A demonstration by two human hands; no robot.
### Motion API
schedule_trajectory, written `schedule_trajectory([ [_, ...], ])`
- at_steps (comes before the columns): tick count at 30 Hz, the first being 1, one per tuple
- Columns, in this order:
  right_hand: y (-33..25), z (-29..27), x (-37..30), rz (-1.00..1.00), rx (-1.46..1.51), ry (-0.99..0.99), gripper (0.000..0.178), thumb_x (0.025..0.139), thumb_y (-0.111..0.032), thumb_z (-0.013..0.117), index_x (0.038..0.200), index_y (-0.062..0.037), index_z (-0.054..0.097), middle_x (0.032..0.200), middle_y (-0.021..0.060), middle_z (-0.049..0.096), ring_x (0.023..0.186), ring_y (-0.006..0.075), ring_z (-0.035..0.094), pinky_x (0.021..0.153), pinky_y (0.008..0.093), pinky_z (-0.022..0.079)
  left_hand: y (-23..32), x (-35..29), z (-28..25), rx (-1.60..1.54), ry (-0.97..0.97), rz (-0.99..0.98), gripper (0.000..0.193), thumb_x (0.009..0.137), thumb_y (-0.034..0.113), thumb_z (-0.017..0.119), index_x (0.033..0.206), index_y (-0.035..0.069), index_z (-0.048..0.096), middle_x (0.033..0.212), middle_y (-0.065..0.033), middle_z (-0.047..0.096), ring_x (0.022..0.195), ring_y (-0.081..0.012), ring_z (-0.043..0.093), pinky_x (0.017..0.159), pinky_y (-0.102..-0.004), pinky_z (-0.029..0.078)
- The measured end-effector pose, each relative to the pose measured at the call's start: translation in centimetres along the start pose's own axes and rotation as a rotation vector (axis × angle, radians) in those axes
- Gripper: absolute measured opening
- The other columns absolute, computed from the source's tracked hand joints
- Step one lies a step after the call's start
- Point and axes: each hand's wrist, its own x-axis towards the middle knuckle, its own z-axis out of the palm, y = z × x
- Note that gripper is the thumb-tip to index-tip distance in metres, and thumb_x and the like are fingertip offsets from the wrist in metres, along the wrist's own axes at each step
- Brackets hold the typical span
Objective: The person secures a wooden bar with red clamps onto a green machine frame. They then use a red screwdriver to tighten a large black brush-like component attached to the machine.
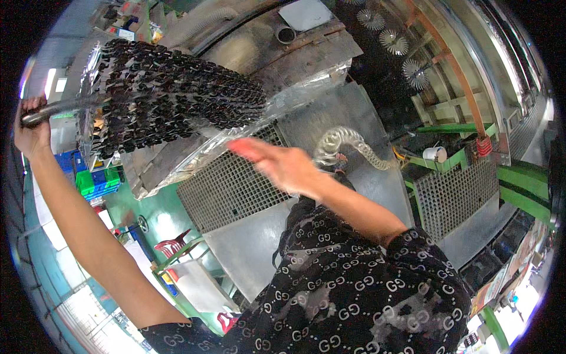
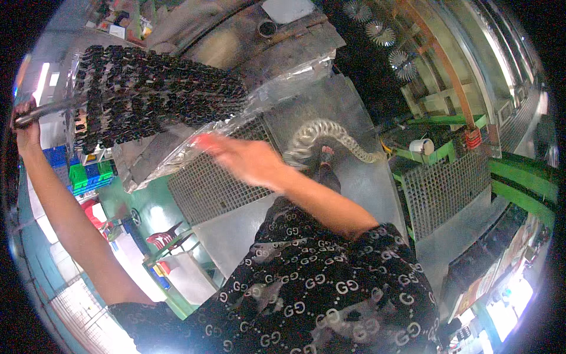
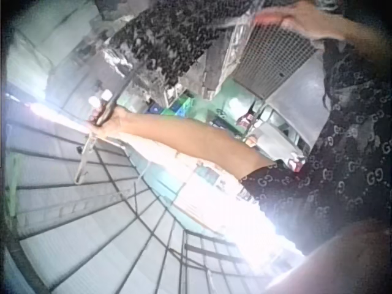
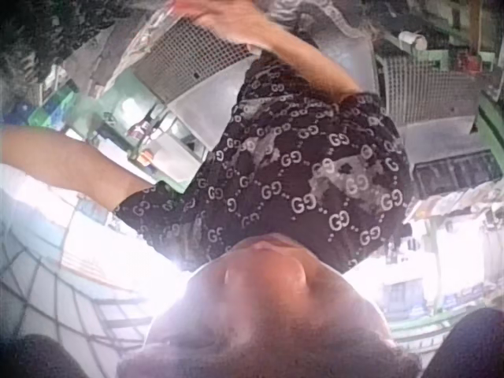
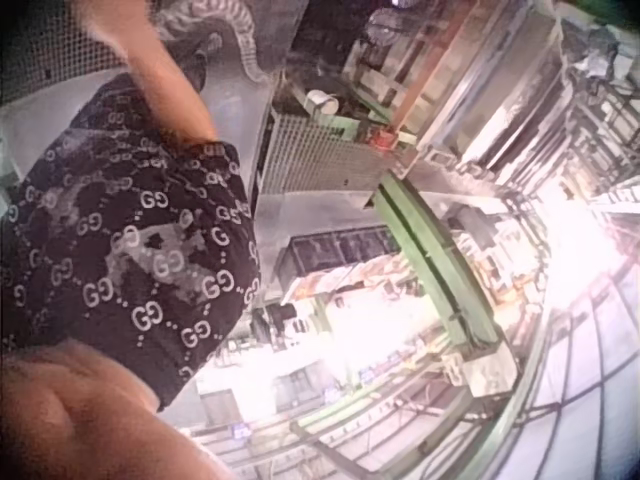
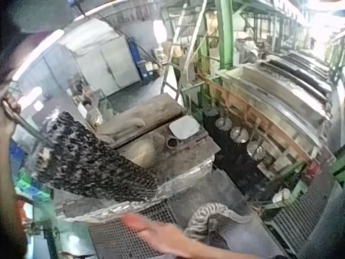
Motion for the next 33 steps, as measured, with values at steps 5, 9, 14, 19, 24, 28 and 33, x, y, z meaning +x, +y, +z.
schedule_trajectory([
  [5,1.7,-0.9,-1.7,0.323,-0.056,-0.132,0.052,0.102,-0.039,0.044,0.151,-0.0275,0.031,0.101,0.0194,0.071,0.082,0.0399,0.070,0.071,0.0464,0.060,-1.5,-3.6,6.0,0.201,0.211,0.117,0.025,0.098,0.008,0.052,0.076,0.008,0.042,0.070,-0.0017,0.034,0.062,-0.0157,0.038,0.089,-0.0419,0.047],
  [9,-9.1,-1.4,4.5,-0.394,0.171,0.202,0.055,0.097,-0.032,0.053,0.149,-0.0251,0.037,0.107,0.0212,0.069,0.081,0.0399,0.070,0.071,0.0453,0.059,-4.3,-5.3,13.6,0.288,0.467,0.289,0.020,0.098,0.005,0.054,0.080,0.006,0.045,0.070,-0.0015,0.034,0.059,-0.0143,0.037,0.091,-0.0461,0.053],
  [14,1.2,-0.8,-0.3,0.353,-0.173,-0.159,0.050,0.100,-0.030,0.047,0.149,-0.0245,0.038,0.123,0.0193,0.063,0.083,0.0391,0.070,0.070,0.0456,0.059,-4.5,-7.5,14.7,0.200,0.480,0.259,0.028,0.095,0.007,0.061,0.074,0.008,0.041,0.067,-0.0024,0.036,0.059,-0.0149,0.038,0.087,-0.0453,0.054],
  [19,-5.2,-2.3,1.9,0.058,-0.052,0.091,0.052,0.105,-0.036,0.039,0.151,-0.0133,0.035,0.101,0.0211,0.069,0.066,0.0358,0.067,0.060,0.0436,0.052,-4.2,-7.2,13.6,0.228,0.405,0.247,0.031,0.095,0.008,0.060,0.073,0.011,0.039,0.065,-0.0013,0.034,0.056,-0.0134,0.034,0.083,-0.0417,0.051],
  [24,-6.8,-2.9,2.9,-0.020,0.041,0.109,0.049,0.103,-0.035,0.042,0.149,-0.0218,0.037,0.091,0.0259,0.069,0.078,0.0460,0.066,0.071,0.0516,0.053,-3.8,-8.1,12.9,0.210,0.439,0.245,0.031,0.094,0.009,0.062,0.073,0.011,0.039,0.061,0.0005,0.032,0.053,-0.0131,0.033,0.080,-0.0386,0.050],
  [28,5.3,-1.8,0.1,0.292,-0.180,0.073,0.048,0.103,-0.038,0.042,0.149,-0.0230,0.037,0.087,0.0270,0.068,0.078,0.0479,0.066,0.072,0.0548,0.053,-3.9,-7.4,14.3,0.220,0.409,0.259,0.031,0.095,0.009,0.059,0.072,0.012,0.039,0.059,0.0011,0.031,0.051,-0.0129,0.032,0.077,-0.0368,0.049],
  [33,-7.7,-4.7,5.6,-0.076,0.108,0.122,0.047,0.103,-0.034,0.042,0.148,-0.0176,0.040,0.077,0.0249,0.063,0.066,0.0432,0.062,0.065,0.0482,0.049,-3.5,-7.5,12.6,0.270,0.409,0.260,0.031,0.097,0.009,0.055,0.071,0.012,0.038,0.058,0.0015,0.030,0.048,-0.0121,0.031,0.073,-0.0355,0.047],
])
